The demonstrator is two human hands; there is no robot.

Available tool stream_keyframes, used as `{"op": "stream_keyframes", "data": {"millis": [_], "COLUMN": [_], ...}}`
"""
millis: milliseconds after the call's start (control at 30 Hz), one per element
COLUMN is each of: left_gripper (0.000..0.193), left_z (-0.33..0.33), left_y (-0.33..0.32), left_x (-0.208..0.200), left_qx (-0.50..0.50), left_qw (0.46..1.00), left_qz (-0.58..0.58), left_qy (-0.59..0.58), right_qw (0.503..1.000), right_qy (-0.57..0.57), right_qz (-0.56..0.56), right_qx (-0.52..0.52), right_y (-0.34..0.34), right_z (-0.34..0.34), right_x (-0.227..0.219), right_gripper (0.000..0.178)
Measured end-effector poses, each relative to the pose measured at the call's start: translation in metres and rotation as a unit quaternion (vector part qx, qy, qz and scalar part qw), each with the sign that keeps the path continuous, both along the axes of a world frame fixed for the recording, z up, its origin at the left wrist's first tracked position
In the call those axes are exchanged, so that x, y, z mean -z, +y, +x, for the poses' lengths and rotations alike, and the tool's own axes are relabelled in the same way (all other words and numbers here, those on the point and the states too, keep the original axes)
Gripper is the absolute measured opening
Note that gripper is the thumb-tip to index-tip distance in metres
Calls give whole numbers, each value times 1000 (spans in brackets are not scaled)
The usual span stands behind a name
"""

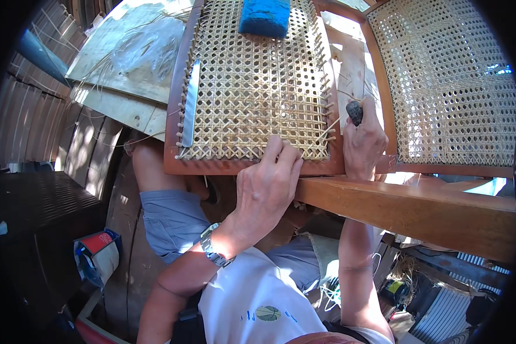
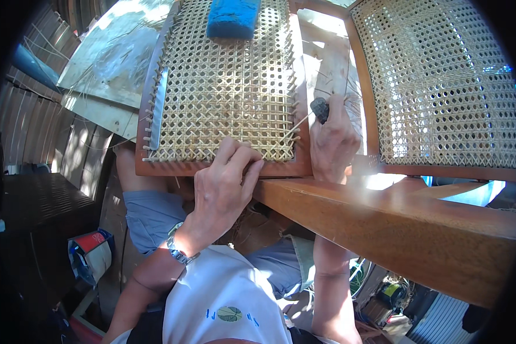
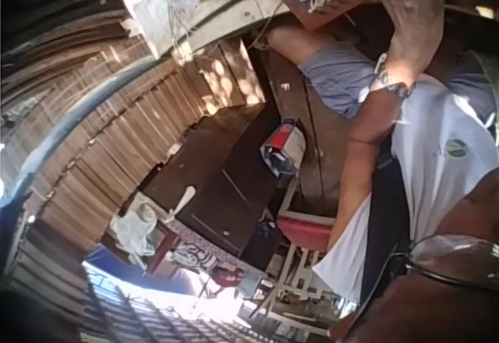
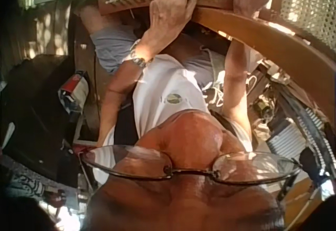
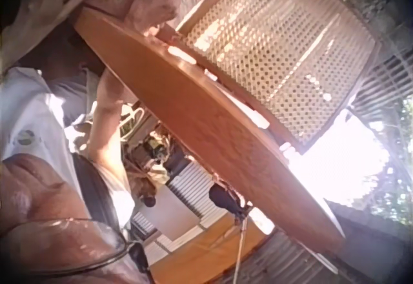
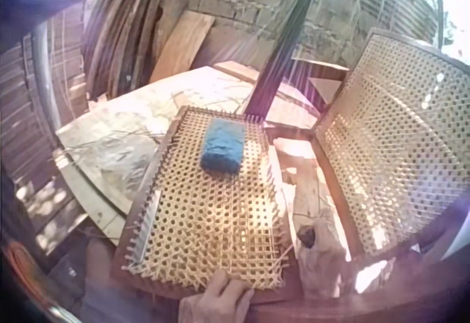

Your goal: Weaving cane strips into a chair frame using an awl and hammer.

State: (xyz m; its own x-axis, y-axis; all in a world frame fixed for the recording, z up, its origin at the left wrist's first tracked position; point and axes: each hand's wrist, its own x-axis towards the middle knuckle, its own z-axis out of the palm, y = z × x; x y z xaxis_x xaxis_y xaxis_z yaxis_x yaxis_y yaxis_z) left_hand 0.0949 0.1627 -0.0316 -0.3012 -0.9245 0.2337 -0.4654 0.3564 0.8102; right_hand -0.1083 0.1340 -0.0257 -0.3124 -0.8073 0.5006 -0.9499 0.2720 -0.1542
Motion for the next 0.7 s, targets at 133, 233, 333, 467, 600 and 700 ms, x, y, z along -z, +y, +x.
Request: {"op": "stream_keyframes", "data": {"millis": [133, 233, 333, 467, 600, 700], "left_gripper": [12, 21, 30, 32, 30, 24], "left_z": [4, 9, 17, 16, 20, 21], "left_y": [-4, -7, -11, -14, -13, -9], "left_x": [5, -2, -3, -2, 2, 5], "left_qx": [29, 47, 61, 73, 56, 64], "left_qw": [999, 998, 996, 995, 992, 994], "left_qz": [-8, 22, 41, 45, 58, 61], "left_qy": [35, 43, 41, 58, 93, 72], "right_qw": [1000, 998, 999, 999, 1000, 1000], "right_qy": [-4, -1, -10, 0, 6, 7], "right_qz": [-16, -30, -18, -15, -12, -14], "right_qx": [23, 50, 41, 37, 28, 14], "right_y": [-2, -5, -6, -8, -7, -6], "right_z": [2, 1, 4, 3, 7, 4], "right_x": [3, 6, 6, 6, 6, 8], "right_gripper": [31, 30, 29, 23, 21, 21]}}
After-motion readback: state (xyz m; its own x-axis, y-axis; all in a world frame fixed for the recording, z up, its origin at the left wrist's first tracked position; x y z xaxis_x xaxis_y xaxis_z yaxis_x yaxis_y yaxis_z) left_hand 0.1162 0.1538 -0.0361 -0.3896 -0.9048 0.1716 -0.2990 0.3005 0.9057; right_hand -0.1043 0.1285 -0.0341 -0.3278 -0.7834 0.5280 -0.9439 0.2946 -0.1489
